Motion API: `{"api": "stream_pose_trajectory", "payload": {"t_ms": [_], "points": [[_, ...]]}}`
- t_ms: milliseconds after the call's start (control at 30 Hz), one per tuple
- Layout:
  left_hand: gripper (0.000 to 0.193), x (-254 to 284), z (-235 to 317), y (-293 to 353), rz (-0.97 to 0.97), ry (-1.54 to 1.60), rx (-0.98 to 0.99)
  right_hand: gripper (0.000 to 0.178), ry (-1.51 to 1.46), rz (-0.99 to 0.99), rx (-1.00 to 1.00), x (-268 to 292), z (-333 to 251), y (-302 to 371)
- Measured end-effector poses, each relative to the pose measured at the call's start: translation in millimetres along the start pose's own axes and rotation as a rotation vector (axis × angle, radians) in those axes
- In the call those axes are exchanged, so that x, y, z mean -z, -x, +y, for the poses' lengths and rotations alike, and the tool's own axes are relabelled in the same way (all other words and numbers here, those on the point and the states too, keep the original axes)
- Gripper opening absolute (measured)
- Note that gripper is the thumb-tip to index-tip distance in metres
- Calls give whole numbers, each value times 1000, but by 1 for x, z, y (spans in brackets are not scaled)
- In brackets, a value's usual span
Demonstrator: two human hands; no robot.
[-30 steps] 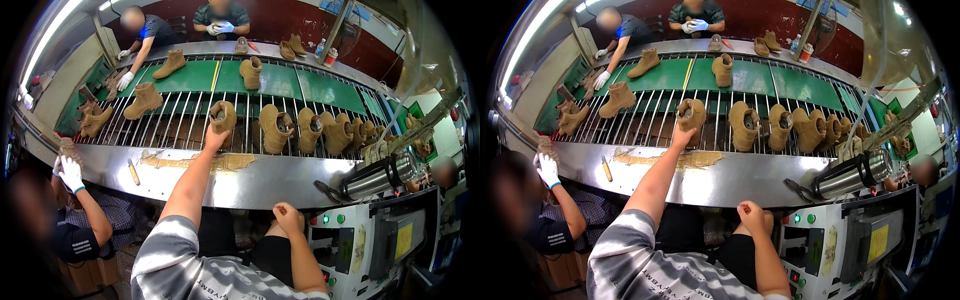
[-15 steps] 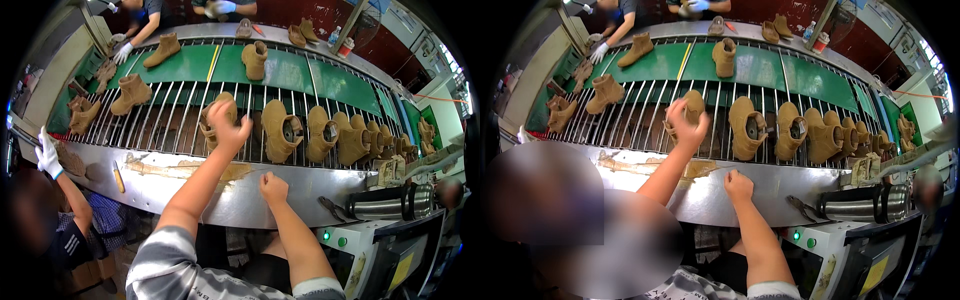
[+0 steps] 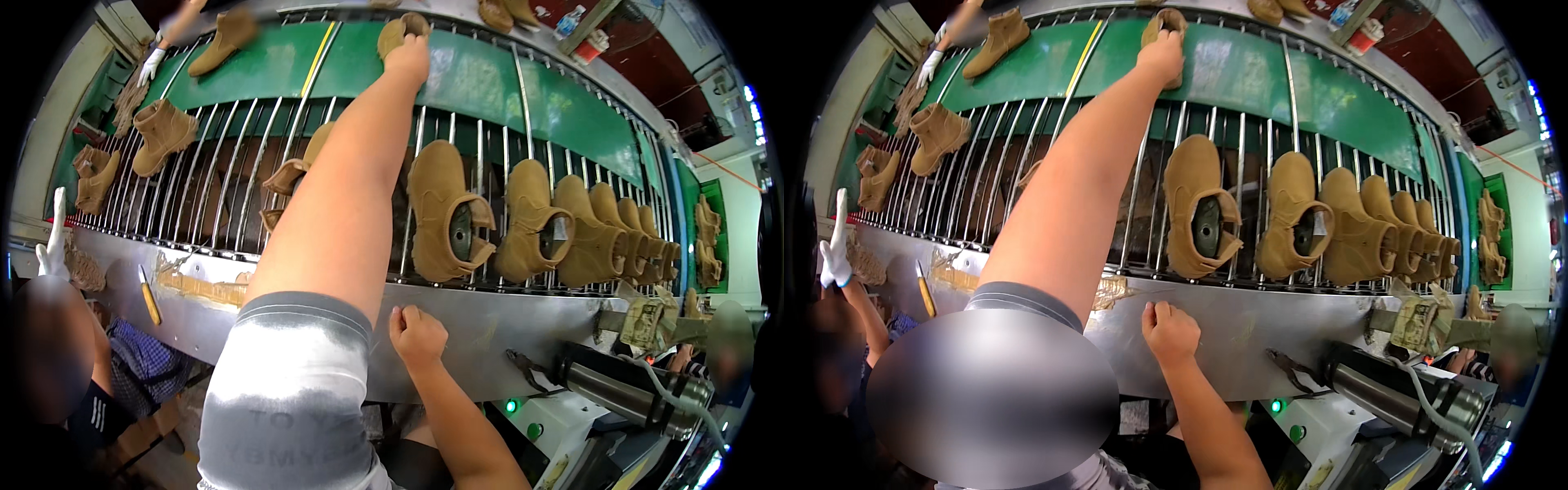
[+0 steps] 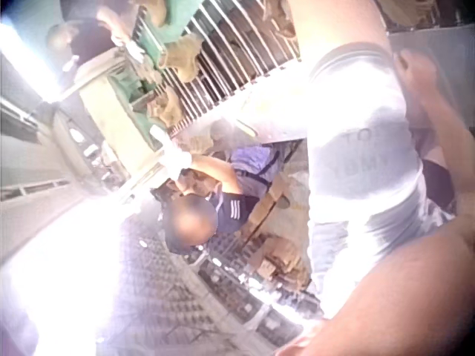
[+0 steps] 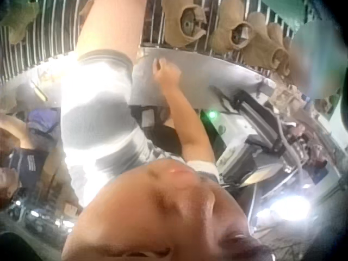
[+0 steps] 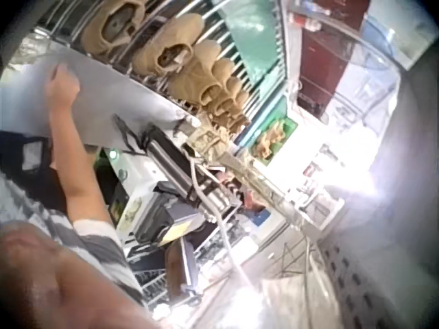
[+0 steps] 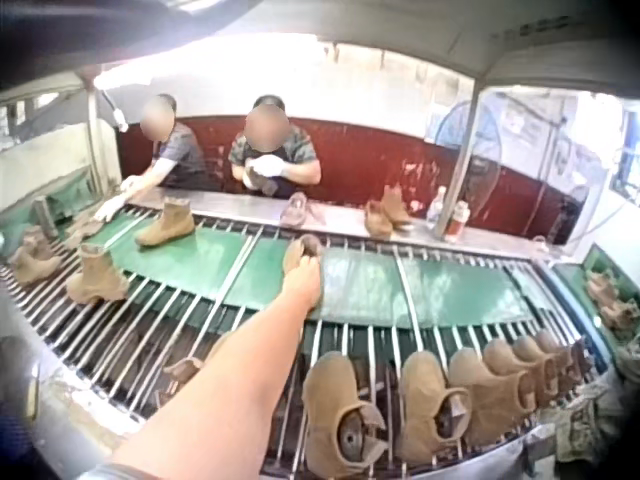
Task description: The person takes boots from a conveyor belt, places them into a machine one at a time to process them, and then places them back onto the belt.
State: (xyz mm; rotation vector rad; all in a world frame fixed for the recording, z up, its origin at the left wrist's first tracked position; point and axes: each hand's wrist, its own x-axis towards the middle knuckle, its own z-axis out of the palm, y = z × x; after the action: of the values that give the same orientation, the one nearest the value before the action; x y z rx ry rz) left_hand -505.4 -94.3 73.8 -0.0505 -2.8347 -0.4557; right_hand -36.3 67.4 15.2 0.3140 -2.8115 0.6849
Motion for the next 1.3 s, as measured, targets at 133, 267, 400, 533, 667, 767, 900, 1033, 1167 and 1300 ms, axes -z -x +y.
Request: {"api": "stream_pose_trajectory", "payload": {"t_ms": [133, 267, 400, 533, 667, 767, 900, 1033, 1167, 1300], "points": [[23, 18, 6, -17, 65, 7, 21, 25, 27, 26, 25, 1, 0, -1], [16, 64, 21, -2, 251, 3, -207, 26, 19, 22, 7, 3, -3, 3], [24, 148, 56, 67, 430, 165, -258, 27, -13, 31, -80, -2, 5, -1], [22, 295, 133, 237, 320, 509, -209, 31, -154, -46, -365, 21, -8, 23], [12, 368, 160, 375, 309, 711, -405, 79, -2331, -306, -844, 104, -59, 67], [14, 378, 170, 471, 213, 796, -503, 90, -2576, -59, -357, 202, -119, 103], [16, 400, 184, 574, 90, 934, -701, 69, -2111, 132, -245, 212, -118, 192], [12, 388, 179, 651, -223, 1019, -652, 73, -1992, 196, -222, 247, -86, 278], [28, 367, 199, 695, -861, 1241, -400, 87, -1772, 447, -237, 293, -65, 362], [46, 322, 250, 729, -1142, 1300, -430, 113, -1346, 676, -426, 325, -44, 465]]}}
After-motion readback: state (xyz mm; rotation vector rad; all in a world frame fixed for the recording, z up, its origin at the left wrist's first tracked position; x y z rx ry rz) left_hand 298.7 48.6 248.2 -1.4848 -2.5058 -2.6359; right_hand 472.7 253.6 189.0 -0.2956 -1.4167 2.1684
